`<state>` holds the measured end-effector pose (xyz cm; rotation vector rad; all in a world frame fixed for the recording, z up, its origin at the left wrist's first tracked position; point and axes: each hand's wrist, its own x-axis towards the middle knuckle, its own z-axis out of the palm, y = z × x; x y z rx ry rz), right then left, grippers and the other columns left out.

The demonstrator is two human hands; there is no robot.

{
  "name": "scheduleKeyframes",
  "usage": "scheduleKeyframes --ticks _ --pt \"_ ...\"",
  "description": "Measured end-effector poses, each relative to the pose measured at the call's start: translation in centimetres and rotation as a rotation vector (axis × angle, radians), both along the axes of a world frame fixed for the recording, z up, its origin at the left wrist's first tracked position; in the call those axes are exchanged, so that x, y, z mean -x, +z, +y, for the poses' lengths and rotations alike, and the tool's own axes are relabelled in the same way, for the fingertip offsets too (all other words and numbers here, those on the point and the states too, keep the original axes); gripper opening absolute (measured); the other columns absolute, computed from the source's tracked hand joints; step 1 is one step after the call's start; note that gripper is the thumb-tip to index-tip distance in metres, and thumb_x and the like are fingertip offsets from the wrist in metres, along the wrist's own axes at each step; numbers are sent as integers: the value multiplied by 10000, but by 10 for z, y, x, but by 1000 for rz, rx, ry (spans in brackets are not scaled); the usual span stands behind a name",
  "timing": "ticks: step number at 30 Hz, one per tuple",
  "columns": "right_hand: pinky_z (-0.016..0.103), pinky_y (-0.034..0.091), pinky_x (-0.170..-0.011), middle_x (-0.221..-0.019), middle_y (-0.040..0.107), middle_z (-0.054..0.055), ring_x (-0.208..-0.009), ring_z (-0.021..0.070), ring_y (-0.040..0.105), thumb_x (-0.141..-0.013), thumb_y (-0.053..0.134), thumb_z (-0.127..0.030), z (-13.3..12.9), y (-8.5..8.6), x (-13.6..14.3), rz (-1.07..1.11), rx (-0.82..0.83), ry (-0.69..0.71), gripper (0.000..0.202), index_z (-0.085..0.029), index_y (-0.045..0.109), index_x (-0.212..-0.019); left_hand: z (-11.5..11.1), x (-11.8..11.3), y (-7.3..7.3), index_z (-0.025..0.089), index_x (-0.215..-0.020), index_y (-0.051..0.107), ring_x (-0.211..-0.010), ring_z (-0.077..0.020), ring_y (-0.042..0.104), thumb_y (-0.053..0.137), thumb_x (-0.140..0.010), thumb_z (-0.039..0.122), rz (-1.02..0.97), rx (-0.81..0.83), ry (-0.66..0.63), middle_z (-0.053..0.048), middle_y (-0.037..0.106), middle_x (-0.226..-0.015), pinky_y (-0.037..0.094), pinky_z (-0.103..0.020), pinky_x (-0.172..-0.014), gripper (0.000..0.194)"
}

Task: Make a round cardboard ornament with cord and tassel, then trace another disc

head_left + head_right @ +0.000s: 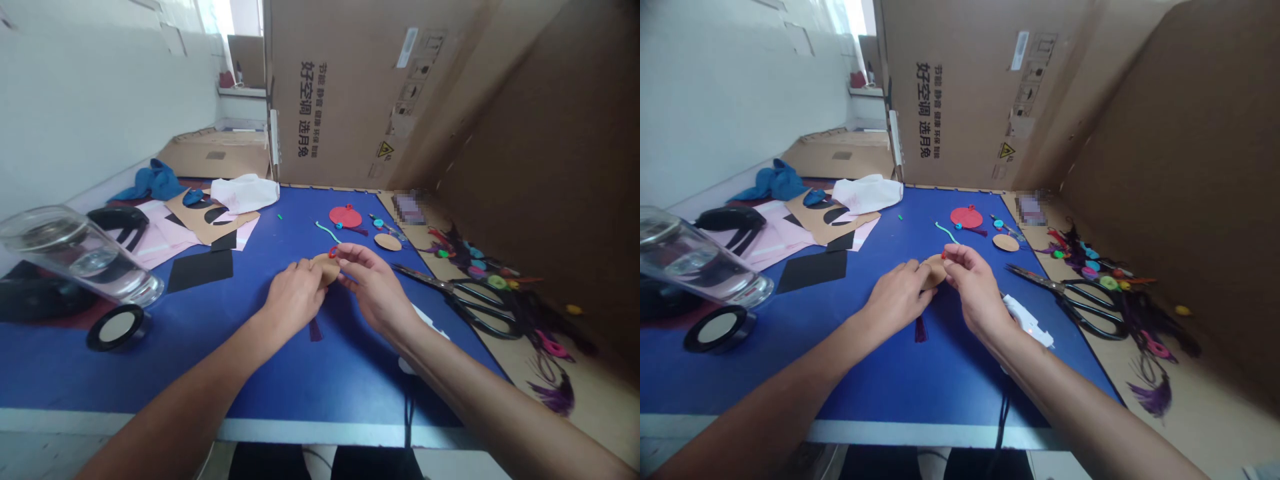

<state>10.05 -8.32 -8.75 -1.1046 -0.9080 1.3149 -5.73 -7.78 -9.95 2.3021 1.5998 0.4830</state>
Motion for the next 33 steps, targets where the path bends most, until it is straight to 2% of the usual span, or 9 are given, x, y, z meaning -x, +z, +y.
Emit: scheduleKeyframes --ticks 3,6,9,12,15,19,25,29,33 --pt "386 498 -926 -1140 705 40 -1096 234 641 -724 829 -319 -1 4 5 -12 -28 9 339 -269 736 -1046 -3 -4 4 160 -1191 729 -1042 -347 697 457 -1040 183 118 -4 22 -191 692 -1153 516 -418 -883 312" --pt "422 489 -1028 -1205 714 46 -1187 253 631 -770 804 -297 -6 19 1 -103 -153 4 306 -281 744 -1069 3 2 7 153 -1106 740 -976 -330 717 395 -1056 179 123 -45 67 -187 714 -1096 515 -407 -831 350" --pt "459 487 -1069 -1274 719 53 -1279 284 604 -860 766 -327 -7 42 -15 -231 -344 -63 283 -315 746 -1142 17 15 8 187 -899 723 -874 -282 720 483 -1042 231 -123 -48 139 -129 739 -941 515 -382 -812 283" --pt "459 523 -986 -1260 718 70 -1241 302 623 -877 767 -359 5 52 -36 -265 -432 -221 276 -326 743 -1150 32 25 6 190 -827 695 -676 -216 691 555 -1022 305 -606 156 223 -68 724 -766 525 -356 -723 266" --pt "417 522 -886 -1131 731 54 -1081 263 658 -871 780 -365 25 41 -48 -231 -445 -283 240 -318 742 -1104 38 25 4 160 -888 721 -668 -185 685 681 -960 376 -1088 364 219 -75 752 -810 561 -349 -720 230" --pt "389 503 -788 -1022 737 48 -914 239 658 -841 815 -457 38 14 -45 -276 -314 -127 293 -278 756 -1066 34 17 3 130 -951 754 -736 -191 691 856 -830 421 -1371 529 161 -121 777 -869 554 -322 -677 331" --pt "356 495 -715 -937 751 44 -832 226 663 -874 767 -573 29 -2 -36 -316 -261 92 359 -244 743 -1015 26 4 1 118 -1005 759 -776 -211 712 868 -839 381 -1490 626 79 -146 789 -906 565 -322 -667 330" --pt "349 472 -693 -815 714 24 -743 202 621 -913 735 -551 28 -4 -36 -344 -314 98 316 -235 725 -904 23 -1 -3 111 -972 770 -790 -210 712 874 -834 385 -1470 636 64 -161 794 -938 570 -326 -690 324" --pt "351 445 -670 -728 664 10 -681 194 572 -874 754 -579 27 0 -37 -307 -327 74 344 -238 714 -843 22 -3 -4 116 -1019 780 -847 -232 721 901 -800 394 -1428 599 28 -166 798 -1015 586 -355 -730 374"
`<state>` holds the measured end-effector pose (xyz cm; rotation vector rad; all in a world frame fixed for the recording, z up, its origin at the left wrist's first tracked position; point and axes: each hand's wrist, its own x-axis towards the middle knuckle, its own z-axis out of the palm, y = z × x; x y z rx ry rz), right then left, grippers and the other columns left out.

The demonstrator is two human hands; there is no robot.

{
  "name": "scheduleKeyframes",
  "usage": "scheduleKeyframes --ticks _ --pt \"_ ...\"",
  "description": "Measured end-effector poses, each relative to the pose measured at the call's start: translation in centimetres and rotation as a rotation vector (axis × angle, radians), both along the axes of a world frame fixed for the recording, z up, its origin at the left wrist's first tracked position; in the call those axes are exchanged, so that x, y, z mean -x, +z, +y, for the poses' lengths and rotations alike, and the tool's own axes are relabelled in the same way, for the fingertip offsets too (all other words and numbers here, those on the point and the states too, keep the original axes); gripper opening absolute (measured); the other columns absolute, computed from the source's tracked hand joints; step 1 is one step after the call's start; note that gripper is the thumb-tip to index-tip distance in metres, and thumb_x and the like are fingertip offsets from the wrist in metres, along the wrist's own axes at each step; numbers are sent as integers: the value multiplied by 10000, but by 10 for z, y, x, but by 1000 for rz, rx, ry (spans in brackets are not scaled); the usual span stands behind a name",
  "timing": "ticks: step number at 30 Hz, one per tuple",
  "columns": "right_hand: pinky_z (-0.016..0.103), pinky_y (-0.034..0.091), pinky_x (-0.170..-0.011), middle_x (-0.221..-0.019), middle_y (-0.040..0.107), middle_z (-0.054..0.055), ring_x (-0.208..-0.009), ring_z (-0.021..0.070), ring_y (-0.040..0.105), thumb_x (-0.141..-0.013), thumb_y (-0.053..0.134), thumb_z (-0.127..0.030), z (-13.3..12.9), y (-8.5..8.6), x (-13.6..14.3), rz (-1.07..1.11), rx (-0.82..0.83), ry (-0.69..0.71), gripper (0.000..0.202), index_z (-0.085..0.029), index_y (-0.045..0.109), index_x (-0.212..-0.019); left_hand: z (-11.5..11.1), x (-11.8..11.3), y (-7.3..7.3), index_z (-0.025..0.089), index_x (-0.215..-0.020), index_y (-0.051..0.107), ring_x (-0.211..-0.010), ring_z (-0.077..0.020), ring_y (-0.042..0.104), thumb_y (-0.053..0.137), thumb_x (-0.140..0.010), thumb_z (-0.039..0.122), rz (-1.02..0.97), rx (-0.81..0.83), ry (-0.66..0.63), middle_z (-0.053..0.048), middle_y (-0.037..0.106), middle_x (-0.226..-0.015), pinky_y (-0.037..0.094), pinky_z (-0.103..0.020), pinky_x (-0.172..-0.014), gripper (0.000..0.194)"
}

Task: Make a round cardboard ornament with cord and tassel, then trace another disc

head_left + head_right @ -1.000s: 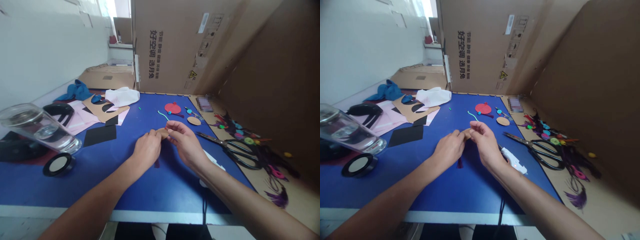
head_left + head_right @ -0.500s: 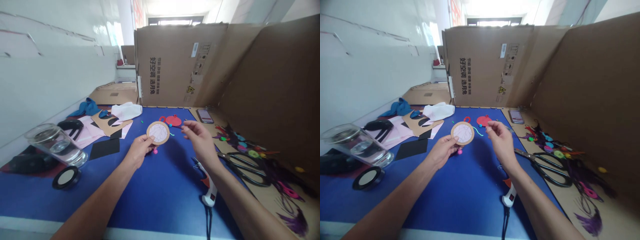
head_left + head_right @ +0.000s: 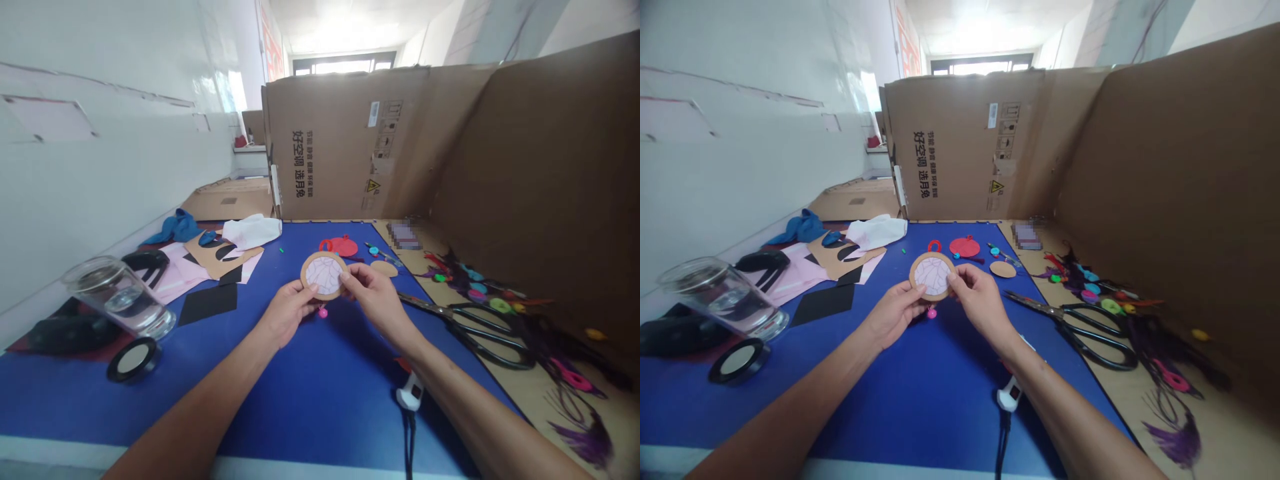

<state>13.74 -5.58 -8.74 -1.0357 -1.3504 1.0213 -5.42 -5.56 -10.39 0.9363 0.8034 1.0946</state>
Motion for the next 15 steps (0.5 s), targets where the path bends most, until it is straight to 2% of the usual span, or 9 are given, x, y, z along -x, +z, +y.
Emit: scheduleKeyframes --ticks 4,8,11,15 --pt "345 417 -650 -725 636 8 -671 189 530 -836 772 -611 -2 6 0 17 -11 16 374 -242 714 -822 6 7 8 135 -1079 790 -933 -239 731 896 -793 449 31 -71 63 -142 797 -1084 590 -374 -842 438" --pt "337 397 -636 -738 620 7 -672 184 504 -862 758 -596 -2 6 0 14 -18 62 361 -241 715 -814 20 19 23 176 -1108 789 -949 -205 712 878 -804 469 12 -133 128 -96 792 -1077 557 -313 -829 431" --pt "327 378 -622 -723 597 -2 -655 174 481 -870 769 -592 -3 4 0 38 -6 105 361 -239 714 -816 29 23 34 187 -1126 795 -1020 -212 711 889 -803 482 -24 -157 19 -98 781 -1119 554 -311 -891 448" --pt "323 375 -627 -723 592 0 -661 173 473 -875 781 -607 -5 5 -1 61 19 164 377 -238 723 -826 32 18 38 201 -1138 800 -1064 -238 722 893 -790 578 -118 -50 -131 -105 777 -1149 565 -362 -963 522"
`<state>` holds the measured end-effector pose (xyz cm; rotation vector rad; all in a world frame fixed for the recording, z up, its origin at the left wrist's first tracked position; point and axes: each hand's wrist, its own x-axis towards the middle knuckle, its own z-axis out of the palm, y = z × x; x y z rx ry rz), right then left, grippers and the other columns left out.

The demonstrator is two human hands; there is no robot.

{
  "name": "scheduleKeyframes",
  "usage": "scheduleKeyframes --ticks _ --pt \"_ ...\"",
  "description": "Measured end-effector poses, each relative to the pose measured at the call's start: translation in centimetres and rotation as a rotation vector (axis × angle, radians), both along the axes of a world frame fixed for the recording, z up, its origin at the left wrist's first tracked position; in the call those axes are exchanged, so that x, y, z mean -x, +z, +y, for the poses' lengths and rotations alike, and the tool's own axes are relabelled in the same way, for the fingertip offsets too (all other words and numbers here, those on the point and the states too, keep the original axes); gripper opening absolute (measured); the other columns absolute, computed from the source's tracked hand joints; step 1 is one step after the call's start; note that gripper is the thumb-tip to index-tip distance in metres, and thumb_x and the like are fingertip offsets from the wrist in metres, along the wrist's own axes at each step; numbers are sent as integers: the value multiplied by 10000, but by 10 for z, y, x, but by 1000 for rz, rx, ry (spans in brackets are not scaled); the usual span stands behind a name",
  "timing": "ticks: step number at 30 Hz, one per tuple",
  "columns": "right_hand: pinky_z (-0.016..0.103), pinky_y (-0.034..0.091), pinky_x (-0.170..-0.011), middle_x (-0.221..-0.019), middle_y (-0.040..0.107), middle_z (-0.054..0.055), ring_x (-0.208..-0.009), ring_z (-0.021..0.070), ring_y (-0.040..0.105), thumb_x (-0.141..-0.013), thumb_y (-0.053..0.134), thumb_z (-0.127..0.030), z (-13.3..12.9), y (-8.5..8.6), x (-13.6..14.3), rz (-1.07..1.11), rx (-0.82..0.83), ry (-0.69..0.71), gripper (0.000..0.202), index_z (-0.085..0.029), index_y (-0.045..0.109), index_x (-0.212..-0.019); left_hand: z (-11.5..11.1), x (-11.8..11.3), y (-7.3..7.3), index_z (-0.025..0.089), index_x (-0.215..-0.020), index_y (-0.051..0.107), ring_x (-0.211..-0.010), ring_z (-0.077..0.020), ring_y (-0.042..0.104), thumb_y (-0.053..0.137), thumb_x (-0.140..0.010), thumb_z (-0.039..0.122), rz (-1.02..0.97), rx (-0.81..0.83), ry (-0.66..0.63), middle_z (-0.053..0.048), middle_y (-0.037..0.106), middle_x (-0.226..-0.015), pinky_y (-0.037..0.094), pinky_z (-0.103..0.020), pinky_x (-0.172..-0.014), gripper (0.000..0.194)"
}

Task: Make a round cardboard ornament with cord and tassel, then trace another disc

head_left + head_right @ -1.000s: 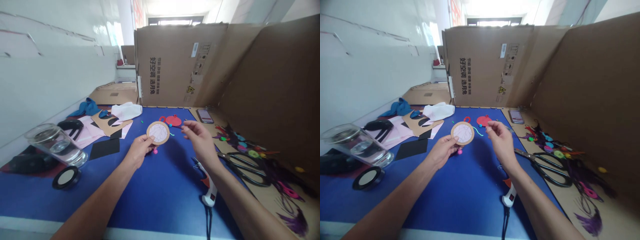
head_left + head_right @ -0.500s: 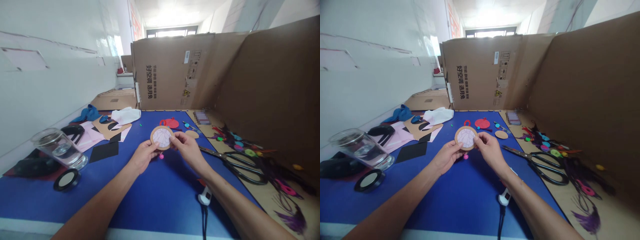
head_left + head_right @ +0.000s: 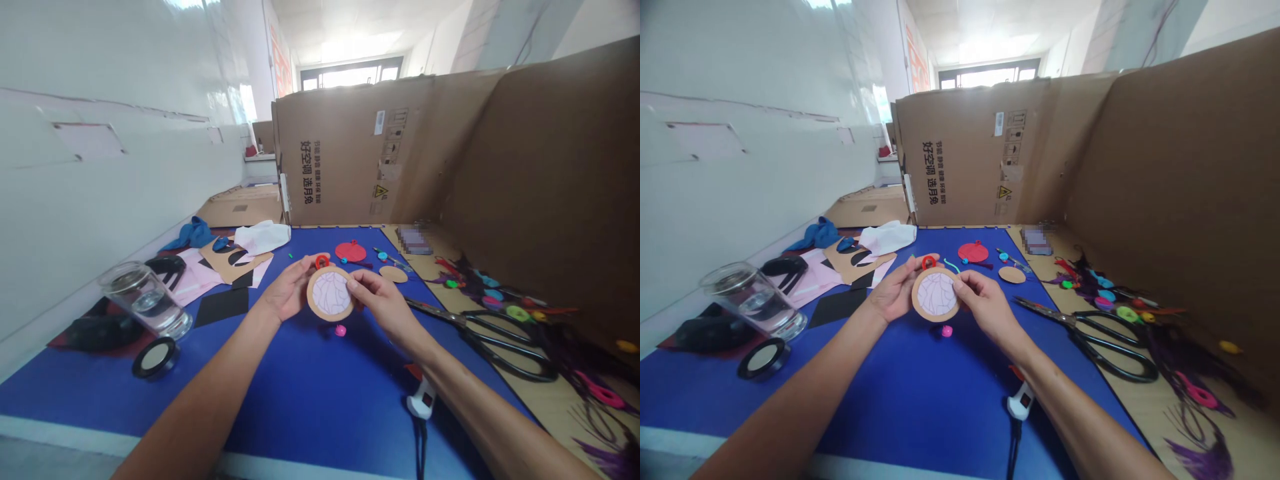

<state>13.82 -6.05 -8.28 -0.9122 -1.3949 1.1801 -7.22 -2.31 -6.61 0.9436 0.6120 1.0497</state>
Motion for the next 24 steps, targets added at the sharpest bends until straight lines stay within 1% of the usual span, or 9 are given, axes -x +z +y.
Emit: scheduleKeyframes --ticks 2,6,8,14,18,24 --pt "321 372 -626 -724 592 1 -660 171 466 -875 782 -616 -1 1 0 4 5 16 385 -237 726 -834 -2 -3 -3 207 -1138 802 -1054 -233 725 900 -777 598 -53 32 -42 -93 776 -1136 568 -364 -972 542" --pt "317 363 -622 -710 572 0 -658 168 450 -878 774 -631 -3 1 1 -13 16 37 412 -231 707 -809 -5 -6 -11 203 -1123 801 -1044 -225 727 904 -780 569 -86 21 -18 -79 776 -1114 559 -347 -978 512" --pt "312 357 -619 -704 561 -3 -655 163 443 -886 765 -637 -2 -1 1 -22 21 55 424 -227 694 -806 -6 -6 -15 197 -1117 797 -1024 -225 732 893 -795 558 -93 26 -27 -80 778 -1099 564 -345 -960 493" --pt "297 364 -623 -724 560 -9 -660 148 444 -883 765 -666 2 -8 0 -29 38 98 466 -210 676 -847 -2 -5 -25 159 -1085 789 -942 -214 746 921 -769 519 -197 17 -129 -77 788 -1030 583 -328 -897 497" --pt "294 363 -617 -715 555 -11 -655 143 441 -884 767 -670 3 -10 0 -31 45 109 472 -211 665 -838 0 -5 -28 153 -1064 793 -929 -200 743 938 -762 479 -252 24 -129 -70 789 -1024 574 -311 -901 467" --pt "291 361 -613 -710 549 -16 -649 138 438 -909 752 -652 2 -9 1 -31 31 120 460 -206 663 -839 -2 -5 -27 161 -1015 776 -872 -194 727 951 -740 469 -222 1 -115 -64 774 -986 565 -316 -857 449"
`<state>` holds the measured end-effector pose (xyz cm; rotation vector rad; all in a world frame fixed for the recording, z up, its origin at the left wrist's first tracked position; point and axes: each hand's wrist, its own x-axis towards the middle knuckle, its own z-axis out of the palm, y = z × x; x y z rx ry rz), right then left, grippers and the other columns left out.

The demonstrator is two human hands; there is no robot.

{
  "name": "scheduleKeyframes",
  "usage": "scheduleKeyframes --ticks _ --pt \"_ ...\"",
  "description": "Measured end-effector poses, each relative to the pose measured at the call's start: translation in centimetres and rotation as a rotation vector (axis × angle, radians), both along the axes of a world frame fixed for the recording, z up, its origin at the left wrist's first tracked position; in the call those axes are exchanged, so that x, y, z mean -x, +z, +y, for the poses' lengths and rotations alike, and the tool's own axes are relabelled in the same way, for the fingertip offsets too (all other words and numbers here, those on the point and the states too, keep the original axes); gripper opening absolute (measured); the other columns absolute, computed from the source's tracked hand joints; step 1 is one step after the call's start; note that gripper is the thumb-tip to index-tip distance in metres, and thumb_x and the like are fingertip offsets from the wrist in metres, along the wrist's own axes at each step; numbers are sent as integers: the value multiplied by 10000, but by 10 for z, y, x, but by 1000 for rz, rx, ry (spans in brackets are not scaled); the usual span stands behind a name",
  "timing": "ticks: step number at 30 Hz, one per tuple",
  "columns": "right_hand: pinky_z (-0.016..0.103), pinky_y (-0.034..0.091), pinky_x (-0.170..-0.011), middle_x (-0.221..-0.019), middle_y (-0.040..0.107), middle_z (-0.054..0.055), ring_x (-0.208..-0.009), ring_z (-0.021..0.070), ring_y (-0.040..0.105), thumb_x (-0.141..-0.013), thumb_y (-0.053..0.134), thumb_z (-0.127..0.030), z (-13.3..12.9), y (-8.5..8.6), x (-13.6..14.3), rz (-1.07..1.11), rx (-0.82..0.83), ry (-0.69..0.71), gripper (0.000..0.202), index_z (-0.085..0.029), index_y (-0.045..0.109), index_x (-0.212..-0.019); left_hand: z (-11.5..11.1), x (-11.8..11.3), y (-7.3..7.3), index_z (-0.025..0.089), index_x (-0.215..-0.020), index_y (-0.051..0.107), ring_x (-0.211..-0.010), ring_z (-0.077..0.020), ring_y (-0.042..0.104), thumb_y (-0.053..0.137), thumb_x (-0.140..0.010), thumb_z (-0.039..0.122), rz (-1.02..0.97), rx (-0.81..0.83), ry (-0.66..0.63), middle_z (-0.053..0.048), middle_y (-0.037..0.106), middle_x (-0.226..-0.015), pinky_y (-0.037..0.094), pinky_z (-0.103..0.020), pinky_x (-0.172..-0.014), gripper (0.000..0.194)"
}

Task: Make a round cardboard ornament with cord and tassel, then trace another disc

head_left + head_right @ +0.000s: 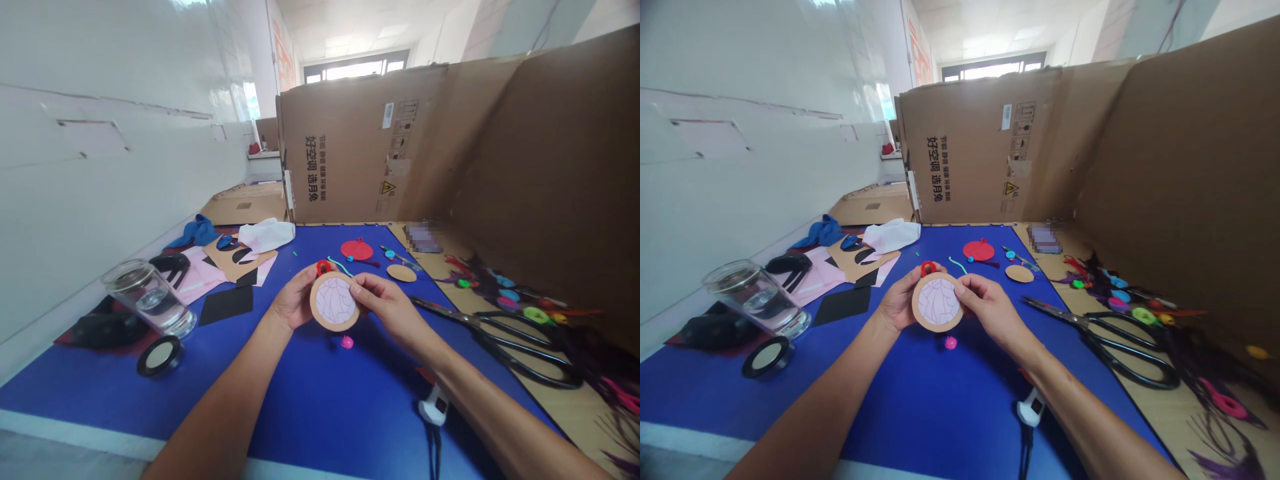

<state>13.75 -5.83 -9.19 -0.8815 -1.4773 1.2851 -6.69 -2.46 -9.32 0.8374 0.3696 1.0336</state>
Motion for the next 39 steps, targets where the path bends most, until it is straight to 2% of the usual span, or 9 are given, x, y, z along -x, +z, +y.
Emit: scheduleKeyframes --ticks 8,12,18,23,28,33,39 --pt "286 361 -611 -718 553 -19 -646 133 439 -882 772 -660 0 0 1 -2 14 -12 474 -198 672 -846 -2 -1 1 173 -948 772 -850 -173 715 982 -703 465 8 10 12 -44 758 -960 573 -302 -829 434" --pt "287 370 -611 -721 555 -15 -651 139 445 -882 763 -658 -1 1 0 -8 5 -26 469 -199 671 -852 -5 -2 5 179 -1002 794 -888 -190 723 989 -691 475 14 35 51 -55 772 -982 582 -315 -860 471" --pt "298 390 -612 -742 588 -2 -658 154 477 -926 705 -603 0 1 0 -49 -88 -160 402 -203 686 -883 -8 1 10 166 -996 803 -922 -195 709 979 -701 458 85 37 189 -71 786 -1010 561 -295 -836 451" --pt "310 436 -653 -835 660 22 -727 176 538 -971 665 -532 3 -7 -1 -100 -165 -294 335 -201 718 -973 -9 -4 8 154 -976 796 -851 -170 695 997 -657 353 205 34 390 -65 786 -963 550 -286 -792 426" --pt "323 481 -695 -891 704 40 -780 198 595 -971 666 -511 4 -11 0 -120 -179 -282 312 -206 722 -996 -13 -16 2 152 -928 802 -797 -161 688 987 -629 319 309 -40 487 -62 788 -887 538 -286 -779 389" --pt "357 526 -779 -1006 753 77 -842 221 647 -888 750 -522 3 -7 4 -24 -138 -328 405 -200 724 -1131 -16 -24 -4 160 -959 822 -781 -157 678 949 -667 330 393 -91 491 -58 789 -881 520 -276 -746 361" --pt "348 519 -761 -979 757 74 -813 209 643 -839 789 -529 2 -3 6 39 -84 -322 384 -200 746 -1032 -21 -30 -6 169 -966 840 -775 -153 664 911 -735 342 450 -119 491 -56 792 -904 528 -290 -759 298"
